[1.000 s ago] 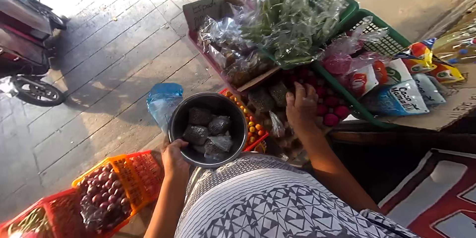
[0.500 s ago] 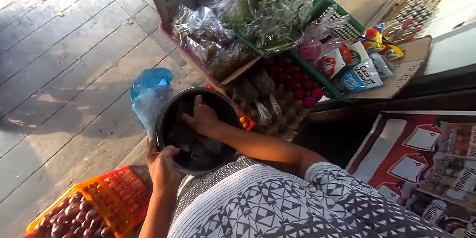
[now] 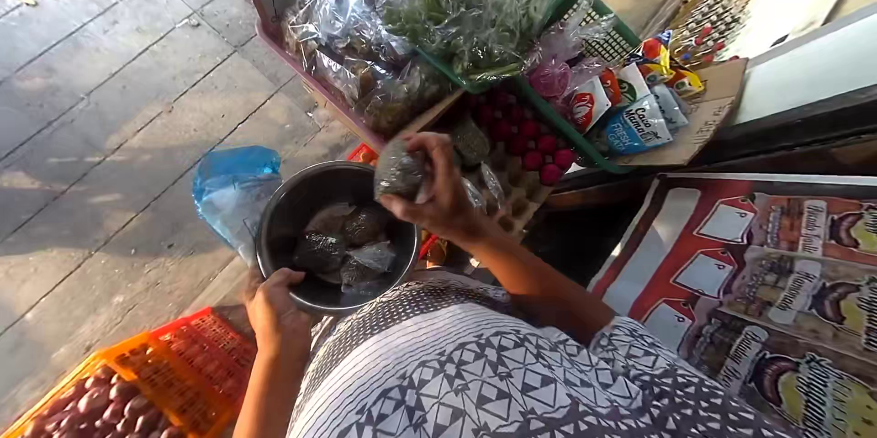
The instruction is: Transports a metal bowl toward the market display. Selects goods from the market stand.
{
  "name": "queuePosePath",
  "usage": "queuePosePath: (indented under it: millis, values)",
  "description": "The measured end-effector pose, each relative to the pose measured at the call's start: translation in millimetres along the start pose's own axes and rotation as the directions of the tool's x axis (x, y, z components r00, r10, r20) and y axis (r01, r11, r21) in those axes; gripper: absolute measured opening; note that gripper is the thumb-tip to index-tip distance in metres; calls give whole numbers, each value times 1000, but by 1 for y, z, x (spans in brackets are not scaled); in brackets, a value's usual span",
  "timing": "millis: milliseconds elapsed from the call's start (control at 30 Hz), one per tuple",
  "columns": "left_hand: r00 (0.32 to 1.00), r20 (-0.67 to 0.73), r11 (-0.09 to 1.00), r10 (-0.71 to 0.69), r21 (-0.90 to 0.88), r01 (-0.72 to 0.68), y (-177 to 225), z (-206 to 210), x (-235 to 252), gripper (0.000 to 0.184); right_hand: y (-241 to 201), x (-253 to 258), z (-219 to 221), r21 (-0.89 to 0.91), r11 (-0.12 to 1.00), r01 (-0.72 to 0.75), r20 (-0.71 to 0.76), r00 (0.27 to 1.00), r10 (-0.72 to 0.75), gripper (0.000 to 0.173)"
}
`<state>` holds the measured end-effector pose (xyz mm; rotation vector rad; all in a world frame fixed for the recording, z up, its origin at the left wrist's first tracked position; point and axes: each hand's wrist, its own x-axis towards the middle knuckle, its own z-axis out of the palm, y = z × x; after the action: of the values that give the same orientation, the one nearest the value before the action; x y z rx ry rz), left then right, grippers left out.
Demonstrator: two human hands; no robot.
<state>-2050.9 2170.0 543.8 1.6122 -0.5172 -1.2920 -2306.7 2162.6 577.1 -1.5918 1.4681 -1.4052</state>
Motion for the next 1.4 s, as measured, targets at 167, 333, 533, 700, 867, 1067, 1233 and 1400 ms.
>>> queuePosePath:
  millis: [167,333,533,700,867,1067,1233,1400]
  values:
    - [1000,-22,1000,-5,-22,5,2,2,4,56,16,-20,-133,-580,813,-56,61,992,112,79]
    - [1000,-3,999,25,-37,-25,7,7,1,55,51,-35,-168,-753,653,-78,234,896,377,86]
    - [999,-2,998,40,-43,-41,5,9,-2,53,67,-32,-133,-705,705,76,435,832,345,71]
    - [998,-45,998,42,-36,-44,1,9,-5,48,91,-40,-128,-663,736,133,423,878,223,75]
    - [998,-59,995,21,-98,-27,-1,8,-8,52,35,-36,-108,-749,659,67,343,890,300,72]
    - [998,27,996,56,-78,-54,0,11,-11,55,-3,-25,19,-413,903,118,610,773,178,53]
    - [980,136,988,147,14,-151,4,20,-17,60,29,-20,112,-436,885,166,728,644,238,88]
    - [968,159,980,192,19,-197,9,21,-15,60,41,-11,120,-231,972,31,631,765,126,73]
